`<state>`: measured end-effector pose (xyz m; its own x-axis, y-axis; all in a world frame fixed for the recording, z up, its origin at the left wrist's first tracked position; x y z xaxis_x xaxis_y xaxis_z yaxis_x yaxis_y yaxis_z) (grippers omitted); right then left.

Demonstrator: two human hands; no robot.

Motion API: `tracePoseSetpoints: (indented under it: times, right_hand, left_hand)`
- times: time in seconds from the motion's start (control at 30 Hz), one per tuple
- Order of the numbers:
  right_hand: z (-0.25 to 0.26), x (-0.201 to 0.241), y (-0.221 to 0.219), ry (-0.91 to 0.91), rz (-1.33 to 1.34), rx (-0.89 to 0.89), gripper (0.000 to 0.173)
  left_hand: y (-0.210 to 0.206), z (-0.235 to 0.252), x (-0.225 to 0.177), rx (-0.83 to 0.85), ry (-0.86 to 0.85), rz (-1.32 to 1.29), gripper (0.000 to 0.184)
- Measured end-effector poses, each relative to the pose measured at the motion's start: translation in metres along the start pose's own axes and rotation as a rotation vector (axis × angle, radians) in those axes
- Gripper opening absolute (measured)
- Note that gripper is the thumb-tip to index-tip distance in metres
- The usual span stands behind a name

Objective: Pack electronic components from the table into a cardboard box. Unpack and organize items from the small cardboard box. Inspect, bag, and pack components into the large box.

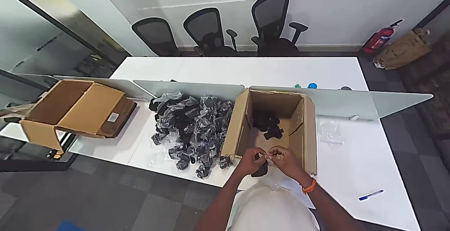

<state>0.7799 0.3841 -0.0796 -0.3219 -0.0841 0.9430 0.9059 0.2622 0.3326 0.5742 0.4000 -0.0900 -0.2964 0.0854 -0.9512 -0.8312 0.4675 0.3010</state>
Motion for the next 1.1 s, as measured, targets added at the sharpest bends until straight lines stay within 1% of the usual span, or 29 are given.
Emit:
tracePoseSetpoints:
  times: [0.13,0.2,0.27,0.33,0.4,0.5,0.6,0.67,0.73,0.8,0.9,1.0,1.1]
  right_hand:
    - [0.002,0.008,0.001,-0.079,-0.049,-0.015,0.01]
    - [0.003,0.009,0.0,-0.067,-0.059,-0.013,0.009]
    - [0.004,0.009,0.001,-0.013,-0.067,-0.01,0.011]
    - [0.004,0.008,0.006,0.0,-0.065,0.006,0.021]
    - [0.002,0.006,0.015,-0.043,-0.017,0.017,0.029]
    - [-0.004,0.001,0.025,-0.12,0.114,-0.018,0.026]
    - [-0.009,0.0,0.03,-0.133,0.214,-0.052,0.025]
    - [-0.011,0.002,0.032,-0.143,0.195,-0.037,0.027]
    - [-0.012,0.005,0.032,-0.137,0.065,0.011,0.031]
    - [-0.012,0.009,0.03,-0.056,-0.035,0.045,0.032]
    - [-0.009,0.018,0.023,0.03,-0.046,0.064,0.025]
    - [-0.004,0.026,0.016,0.039,-0.043,0.057,0.017]
    - [-0.002,0.03,0.015,0.025,-0.025,0.066,0.014]
  left_hand:
    - [0.0,0.0,0.002,0.006,-0.03,-0.014,0.021]
    - [-0.001,-0.001,0.003,-0.017,-0.051,-0.017,0.02]
    - [0.0,-0.002,0.004,-0.058,-0.078,-0.042,0.018]
    - [0.002,-0.004,0.004,-0.129,-0.088,-0.087,0.016]
    - [0.004,-0.008,0.001,-0.194,-0.071,-0.128,0.015]
    - [0.003,-0.014,-0.004,-0.238,-0.016,-0.148,0.015]
    - [0.002,-0.017,-0.014,-0.273,0.035,-0.209,0.011]
    - [0.002,-0.017,-0.017,-0.261,0.028,-0.234,0.01]
    - [0.002,-0.017,-0.018,-0.212,-0.003,-0.208,0.01]
    - [0.002,-0.017,-0.02,-0.16,-0.025,-0.162,0.011]
    - [0.001,-0.016,-0.025,-0.105,-0.038,-0.122,0.013]
    - [0.0,-0.014,-0.028,-0.094,-0.049,-0.086,0.014]
    - [0.001,-0.015,-0.034,-0.085,-0.052,-0.077,0.015]
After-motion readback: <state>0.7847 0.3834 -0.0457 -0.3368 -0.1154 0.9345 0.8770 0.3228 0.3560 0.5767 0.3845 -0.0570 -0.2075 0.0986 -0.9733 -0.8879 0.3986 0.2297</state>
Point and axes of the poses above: each hand's wrist, its own z-axis towards the middle knuckle, its own y-axis out of the back of the hand, x = y × z, the point moved 2 cm from there along z, towards the middle knuckle, and after that the axes turned 1 degree about x, right-handed, at the moved point
